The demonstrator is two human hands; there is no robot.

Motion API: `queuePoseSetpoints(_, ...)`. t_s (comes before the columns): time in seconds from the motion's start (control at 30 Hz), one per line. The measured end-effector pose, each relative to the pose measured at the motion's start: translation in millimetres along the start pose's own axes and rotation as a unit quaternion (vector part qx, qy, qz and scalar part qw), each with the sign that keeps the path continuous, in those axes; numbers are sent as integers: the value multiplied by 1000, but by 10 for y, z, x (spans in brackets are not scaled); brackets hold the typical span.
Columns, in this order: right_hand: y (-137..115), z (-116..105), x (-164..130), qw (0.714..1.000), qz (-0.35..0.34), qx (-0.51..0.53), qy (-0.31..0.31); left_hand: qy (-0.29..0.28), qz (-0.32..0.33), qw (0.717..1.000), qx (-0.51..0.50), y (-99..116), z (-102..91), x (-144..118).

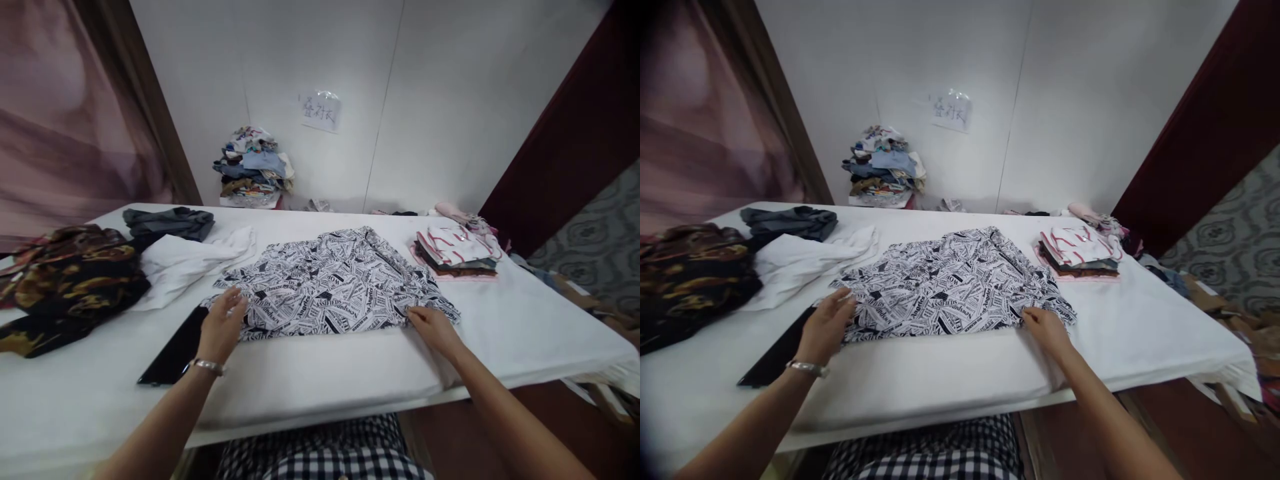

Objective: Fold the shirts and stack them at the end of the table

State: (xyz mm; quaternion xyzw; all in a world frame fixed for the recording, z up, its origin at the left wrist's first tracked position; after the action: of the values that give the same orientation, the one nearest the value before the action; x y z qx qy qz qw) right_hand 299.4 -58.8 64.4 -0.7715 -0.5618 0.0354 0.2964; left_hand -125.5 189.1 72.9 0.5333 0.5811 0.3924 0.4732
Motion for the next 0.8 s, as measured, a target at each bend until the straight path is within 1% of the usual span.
queuePoseSetpoints(0.03,-54,-48,24,1000,-8,-11,19,-13,82,993,89,151,97,-69)
queuePoseSetpoints(0.07,-121,-86,55,999,-23,-18,38,-36,162,970,179,268,239,-157)
queuePoseSetpoints(0.1,-198,-102,90,997,-46,-20,53,-60,224,937,261,316,392,-237)
queuePoseSetpoints(0.13,-275,-81,124,995,-77,-20,57,-84,257,904,331,287,526,-281)
queuePoseSetpoints(0.17,-334,-21,153,993,-107,-23,48,-99,265,875,393,209,622,-283)
queuePoseSetpoints(0.2,-358,72,174,991,-129,-33,29,-107,258,851,445,110,677,-250)
queuePoseSetpoints(0.23,-341,182,185,989,-139,-49,3,-108,243,832,486,10,695,-198)
queuePoseSetpoints(0.3,-220,383,180,987,-131,-84,-45,-106,219,810,533,-134,669,-86)
queuePoseSetpoints(0.37,-101,480,164,986,-119,-94,-70,-114,213,805,541,-188,618,8)
queuePoseSetpoints(0.43,-76,446,186,987,-124,-78,-65,-126,203,818,523,-180,551,111)
queuePoseSetpoints(0.53,-125,225,380,990,-132,-40,-24,-121,204,844,480,-34,481,280)
queuePoseSetpoints(0.6,-131,76,632,992,-125,-21,-1,-104,218,850,468,117,504,395)
queuePoseSetpoints(0.63,-114,25,789,993,-117,-16,5,-101,226,848,469,189,554,452)
queuePoseSetpoints(0.7,-52,-20,1142,995,-101,-21,6,-105,235,842,475,317,714,577)
queuePoseSetpoints(0.8,80,58,1701,995,-66,-73,-17,-114,240,831,489,498,1036,812)
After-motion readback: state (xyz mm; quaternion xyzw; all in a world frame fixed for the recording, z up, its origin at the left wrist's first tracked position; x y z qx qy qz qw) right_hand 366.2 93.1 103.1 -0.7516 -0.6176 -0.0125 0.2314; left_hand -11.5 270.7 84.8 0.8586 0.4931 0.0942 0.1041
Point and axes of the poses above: each hand's wrist, its own x-axis towards the middle knuckle, its own z-axis out of the palm, y = z × x, the point moved 10 cm from there along x, towards the middle knuckle, and after that the axes turned 10 degrees about -z, right-handed, at the moved point
